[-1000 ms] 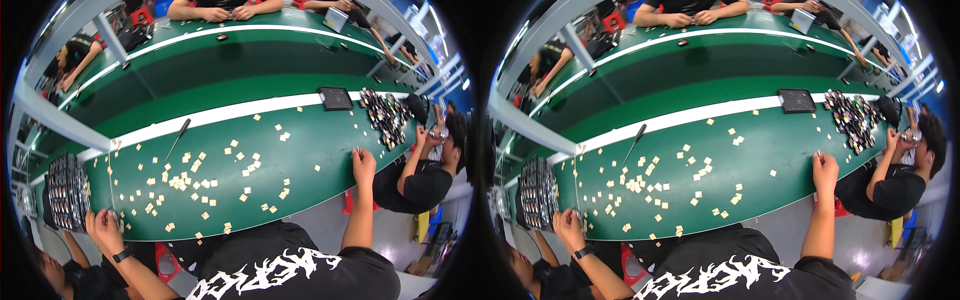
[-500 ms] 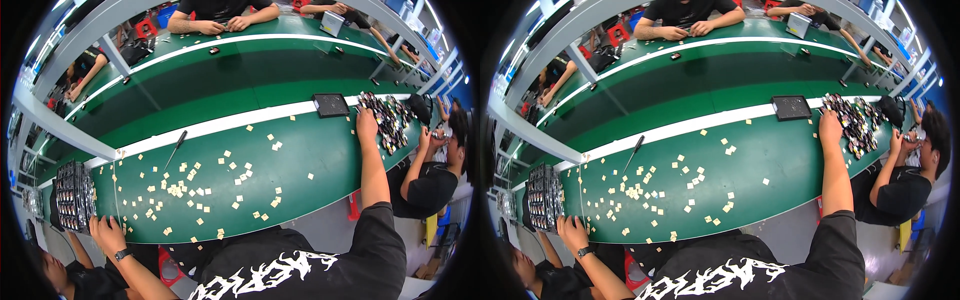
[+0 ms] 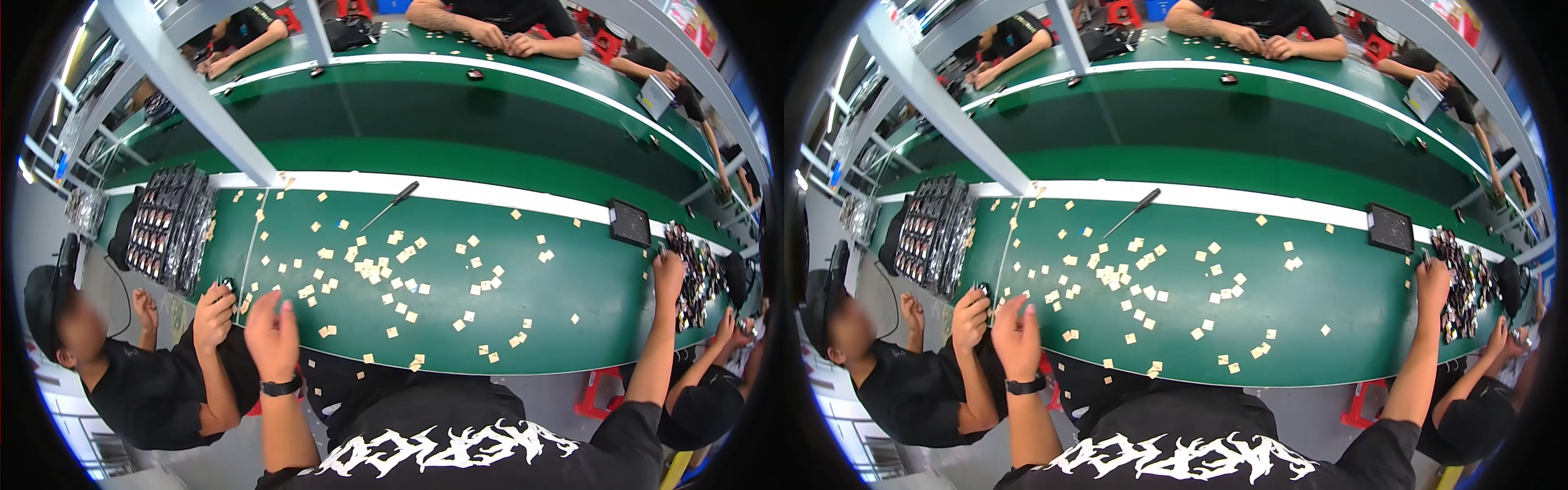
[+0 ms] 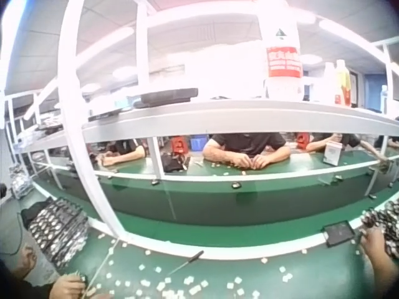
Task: Assembling and inspecting small electronic components on a production line.
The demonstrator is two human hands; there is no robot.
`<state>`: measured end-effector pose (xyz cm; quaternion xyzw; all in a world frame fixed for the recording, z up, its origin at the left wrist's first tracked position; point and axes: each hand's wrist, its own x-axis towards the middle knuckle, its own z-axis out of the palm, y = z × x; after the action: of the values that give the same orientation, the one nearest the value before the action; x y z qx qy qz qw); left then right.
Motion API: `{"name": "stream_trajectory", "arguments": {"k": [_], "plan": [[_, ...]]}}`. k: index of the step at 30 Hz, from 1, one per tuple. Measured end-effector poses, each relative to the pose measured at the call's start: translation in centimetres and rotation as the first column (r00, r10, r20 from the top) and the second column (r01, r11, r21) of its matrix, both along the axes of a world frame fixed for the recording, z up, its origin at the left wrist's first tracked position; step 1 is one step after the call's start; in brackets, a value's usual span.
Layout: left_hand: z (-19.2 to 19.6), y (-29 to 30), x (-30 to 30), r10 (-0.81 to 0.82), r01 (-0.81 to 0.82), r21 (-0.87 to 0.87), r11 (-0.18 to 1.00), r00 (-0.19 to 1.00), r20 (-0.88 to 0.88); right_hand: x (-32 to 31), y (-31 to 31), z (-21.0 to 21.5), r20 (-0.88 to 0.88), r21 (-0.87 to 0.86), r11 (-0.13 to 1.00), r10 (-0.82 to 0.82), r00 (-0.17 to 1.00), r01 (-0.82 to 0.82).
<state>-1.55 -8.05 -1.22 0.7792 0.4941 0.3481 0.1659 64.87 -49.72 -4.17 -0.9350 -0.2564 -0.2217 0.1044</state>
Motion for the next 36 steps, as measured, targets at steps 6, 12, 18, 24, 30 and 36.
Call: {"name": "stream_trajectory", "arguments": {"k": [6,12,18,24,30,36], "plan": [[1.1,-5.3,6.4,-0.184,0.457,-0.588,0.667,0.866,0.464,-12.3,2.2,3.2,0.017,0.093,0.947,0.306,0.952,-0.307],[0.5,-8.6,11.4,-0.054,0.809,-0.57,-0.141,0.569,0.821,-32.3,12.7,6.3,-0.115,0.286,0.583,0.809,0.576,-0.761],[-0.9,-6.2,9.2,0.132,0.833,-0.485,-0.266,0.53,0.838,-41.3,21.0,5.4,-0.281,0.328,0.382,0.913,0.297,-0.864],[0.1,-4.0,5.4,0.063,0.779,-0.616,0.113,0.614,0.787,-42.4,23.7,7.2,-0.467,0.506,0.498,0.845,0.262,-0.704],[-1.7,-3.0,3.1,-0.142,0.703,-0.595,0.389,0.684,0.715,-44.7,26.4,7.1,-0.646,0.39,0.719,0.659,0.385,-0.576],[-1.6,-1.9,2.8,-0.22,0.655,-0.567,0.499,0.729,0.648,-46.4,28.5,6.8,-0.723,0.35,0.748,0.599,0.344,-0.564]]}}
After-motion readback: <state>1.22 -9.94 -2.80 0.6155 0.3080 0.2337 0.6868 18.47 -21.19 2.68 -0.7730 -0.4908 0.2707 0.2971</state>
